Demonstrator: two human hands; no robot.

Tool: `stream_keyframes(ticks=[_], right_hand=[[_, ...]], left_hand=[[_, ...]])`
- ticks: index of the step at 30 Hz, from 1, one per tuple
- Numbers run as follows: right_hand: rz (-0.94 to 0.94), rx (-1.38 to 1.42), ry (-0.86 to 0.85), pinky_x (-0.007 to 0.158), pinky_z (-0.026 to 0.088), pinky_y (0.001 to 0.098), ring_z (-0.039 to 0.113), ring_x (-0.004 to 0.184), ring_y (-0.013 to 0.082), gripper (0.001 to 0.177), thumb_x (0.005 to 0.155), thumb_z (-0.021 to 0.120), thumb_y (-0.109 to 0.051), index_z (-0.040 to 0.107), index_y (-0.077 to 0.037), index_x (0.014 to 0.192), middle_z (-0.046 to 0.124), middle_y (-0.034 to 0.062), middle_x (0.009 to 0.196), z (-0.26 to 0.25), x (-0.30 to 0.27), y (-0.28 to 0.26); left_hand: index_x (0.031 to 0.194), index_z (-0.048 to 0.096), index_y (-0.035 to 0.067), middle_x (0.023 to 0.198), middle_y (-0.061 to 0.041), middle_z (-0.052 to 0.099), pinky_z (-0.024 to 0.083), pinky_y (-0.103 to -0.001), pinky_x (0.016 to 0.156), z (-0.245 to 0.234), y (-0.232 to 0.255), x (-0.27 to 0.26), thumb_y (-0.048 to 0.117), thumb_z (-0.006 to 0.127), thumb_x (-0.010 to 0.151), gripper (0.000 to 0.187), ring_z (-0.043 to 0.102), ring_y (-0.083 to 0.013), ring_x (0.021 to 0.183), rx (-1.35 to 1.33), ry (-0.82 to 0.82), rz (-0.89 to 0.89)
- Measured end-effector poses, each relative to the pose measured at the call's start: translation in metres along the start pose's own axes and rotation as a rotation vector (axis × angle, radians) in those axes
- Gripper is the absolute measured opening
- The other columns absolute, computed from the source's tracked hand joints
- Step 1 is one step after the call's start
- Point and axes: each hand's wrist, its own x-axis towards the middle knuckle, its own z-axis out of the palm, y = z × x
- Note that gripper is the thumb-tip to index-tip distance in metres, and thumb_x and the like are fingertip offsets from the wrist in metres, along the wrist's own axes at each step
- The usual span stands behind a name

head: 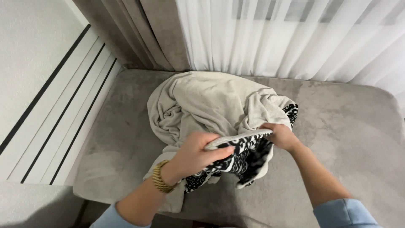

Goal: Spreading and smoothing a large patterned bedspread over a bed.

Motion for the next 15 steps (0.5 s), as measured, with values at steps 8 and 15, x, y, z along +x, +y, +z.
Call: stream_keyframes(ticks=[8, 15], right_hand=[[0.280, 0.061, -0.021, 0.097, 0.058, 0.0508, 0.073, 0.110, 0.0380, 0.042, 0.085, 0.075, -0.037, 0.071, -0.040, 0.127, 0.081, 0.0102, 0.109, 0.064, -0.006, 0.123], [0.416, 0.258, 0.065, 0.100, 0.054, 0.0536, 0.071, 0.113, 0.0440, 0.039, 0.089, 0.073, -0.033, 0.073, -0.031, 0.128, 0.082, 0.0197, 0.107, 0.057, -0.046, 0.176]], left_hand=[[0.063, 0.068, 0.002, 0.049, 0.002, 0.054, 0.028, -0.018, 0.042, -0.033, 0.024, -0.030, -0.001, 0.080, 0.083, 0.024, 0.044, -0.0037, 0.047, -0.257, 0.022, 0.077], [0.072, 0.072, -0.004, 0.050, -0.007, 0.060, 0.041, -0.021, 0.037, -0.061, 0.017, -0.051, -0.008, 0.087, 0.059, 0.020, 0.055, -0.0091, 0.043, -0.317, 0.389, 0.087]])
